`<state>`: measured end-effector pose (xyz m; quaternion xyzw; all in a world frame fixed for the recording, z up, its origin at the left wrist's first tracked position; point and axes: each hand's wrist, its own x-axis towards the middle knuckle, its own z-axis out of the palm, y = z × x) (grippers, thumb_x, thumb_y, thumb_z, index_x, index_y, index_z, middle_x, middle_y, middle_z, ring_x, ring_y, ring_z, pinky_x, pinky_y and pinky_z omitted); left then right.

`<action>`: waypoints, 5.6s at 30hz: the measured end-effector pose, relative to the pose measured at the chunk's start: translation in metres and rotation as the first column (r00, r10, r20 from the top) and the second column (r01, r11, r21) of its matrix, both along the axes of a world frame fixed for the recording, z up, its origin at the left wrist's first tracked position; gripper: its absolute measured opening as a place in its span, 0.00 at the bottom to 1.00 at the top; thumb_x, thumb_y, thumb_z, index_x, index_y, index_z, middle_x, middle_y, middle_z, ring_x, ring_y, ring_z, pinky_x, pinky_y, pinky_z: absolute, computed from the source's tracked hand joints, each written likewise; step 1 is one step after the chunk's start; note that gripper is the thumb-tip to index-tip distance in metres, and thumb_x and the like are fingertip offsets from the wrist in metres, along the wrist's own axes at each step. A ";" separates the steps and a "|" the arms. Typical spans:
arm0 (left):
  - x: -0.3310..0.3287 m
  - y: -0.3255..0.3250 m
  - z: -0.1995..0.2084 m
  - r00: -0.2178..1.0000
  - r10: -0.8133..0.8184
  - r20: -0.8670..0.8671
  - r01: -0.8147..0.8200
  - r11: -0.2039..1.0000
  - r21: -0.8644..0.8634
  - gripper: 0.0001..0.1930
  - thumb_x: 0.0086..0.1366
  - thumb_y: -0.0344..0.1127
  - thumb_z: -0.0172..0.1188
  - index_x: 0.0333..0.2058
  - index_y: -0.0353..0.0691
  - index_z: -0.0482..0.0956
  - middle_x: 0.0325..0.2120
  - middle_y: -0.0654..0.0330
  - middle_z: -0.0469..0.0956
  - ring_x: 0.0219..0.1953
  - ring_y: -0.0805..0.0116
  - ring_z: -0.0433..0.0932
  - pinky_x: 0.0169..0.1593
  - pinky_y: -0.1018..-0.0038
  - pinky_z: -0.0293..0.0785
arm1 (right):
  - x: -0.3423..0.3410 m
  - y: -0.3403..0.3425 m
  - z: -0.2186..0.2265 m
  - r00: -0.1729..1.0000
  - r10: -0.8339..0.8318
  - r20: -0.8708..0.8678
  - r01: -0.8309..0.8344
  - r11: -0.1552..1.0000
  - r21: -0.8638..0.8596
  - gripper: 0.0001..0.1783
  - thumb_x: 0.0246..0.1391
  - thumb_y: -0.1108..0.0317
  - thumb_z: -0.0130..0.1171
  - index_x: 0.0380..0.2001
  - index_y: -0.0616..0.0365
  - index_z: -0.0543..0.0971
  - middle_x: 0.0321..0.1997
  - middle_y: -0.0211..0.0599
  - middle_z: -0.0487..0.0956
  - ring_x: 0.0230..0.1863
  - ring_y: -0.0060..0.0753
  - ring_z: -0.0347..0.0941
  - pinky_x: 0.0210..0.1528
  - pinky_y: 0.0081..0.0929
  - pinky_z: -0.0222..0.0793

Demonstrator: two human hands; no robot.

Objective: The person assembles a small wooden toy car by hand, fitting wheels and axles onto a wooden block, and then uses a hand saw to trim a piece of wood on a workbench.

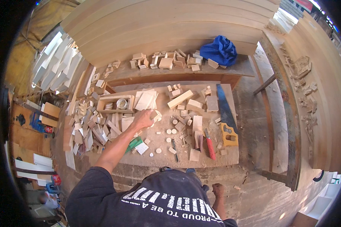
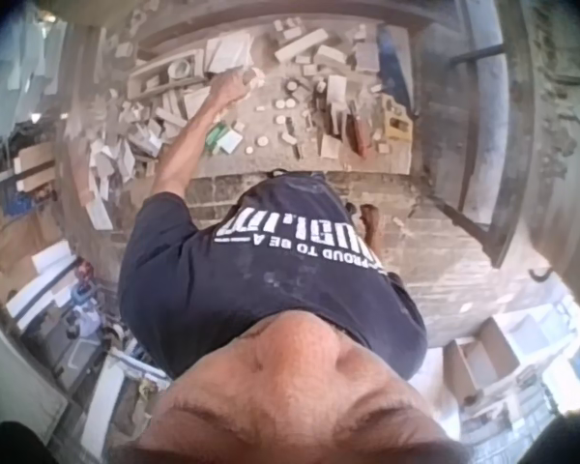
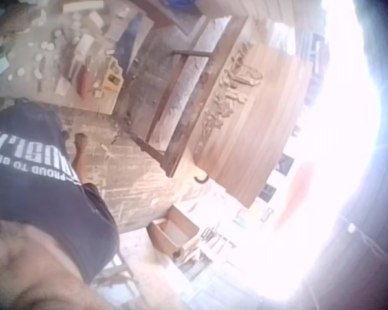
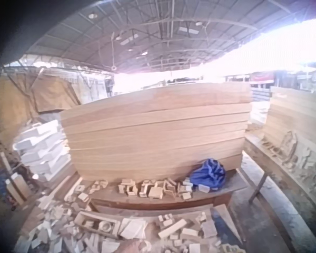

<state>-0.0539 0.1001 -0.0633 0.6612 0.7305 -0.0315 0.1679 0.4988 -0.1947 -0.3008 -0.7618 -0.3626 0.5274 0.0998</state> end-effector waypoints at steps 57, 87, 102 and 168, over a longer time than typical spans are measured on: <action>-0.045 -0.006 0.033 0.773 -0.498 0.393 0.443 0.867 0.228 0.55 0.47 0.38 0.72 0.71 0.34 0.50 0.68 0.43 0.59 0.69 0.50 0.61 0.74 0.64 0.55 | -0.051 -0.080 0.003 0.993 -0.098 0.063 0.101 0.994 -0.047 0.22 0.49 0.61 0.63 0.42 0.71 0.84 0.28 0.48 0.84 0.23 0.34 0.82 0.27 0.29 0.77; -0.034 -0.003 0.007 0.956 -0.284 0.075 0.282 0.959 0.043 0.50 0.49 0.37 0.65 0.71 0.39 0.53 0.62 0.46 0.67 0.62 0.49 0.70 0.61 0.59 0.74 | -0.068 -0.024 0.028 0.999 0.032 0.042 -0.032 0.999 0.017 0.21 0.52 0.62 0.63 0.43 0.70 0.83 0.31 0.50 0.85 0.27 0.35 0.82 0.31 0.30 0.77; -0.042 0.000 -0.050 0.934 -0.355 0.036 0.314 0.866 0.390 0.45 0.54 0.40 0.70 0.69 0.41 0.58 0.63 0.46 0.68 0.58 0.50 0.73 0.58 0.58 0.75 | -0.067 -0.073 0.062 0.996 0.028 0.079 -0.019 0.995 -0.103 0.20 0.52 0.61 0.63 0.41 0.68 0.84 0.27 0.41 0.84 0.24 0.28 0.78 0.25 0.29 0.73; -0.009 -0.115 0.050 -0.751 0.012 0.660 -0.126 0.979 -0.161 0.40 0.60 0.42 0.69 0.67 0.40 0.61 0.59 0.61 0.73 0.59 0.67 0.74 0.61 0.66 0.71 | -0.398 0.174 0.368 0.947 0.319 -0.044 -0.149 0.557 0.817 0.23 0.49 0.61 0.71 0.46 0.65 0.82 0.33 0.40 0.84 0.34 0.26 0.77 0.40 0.29 0.73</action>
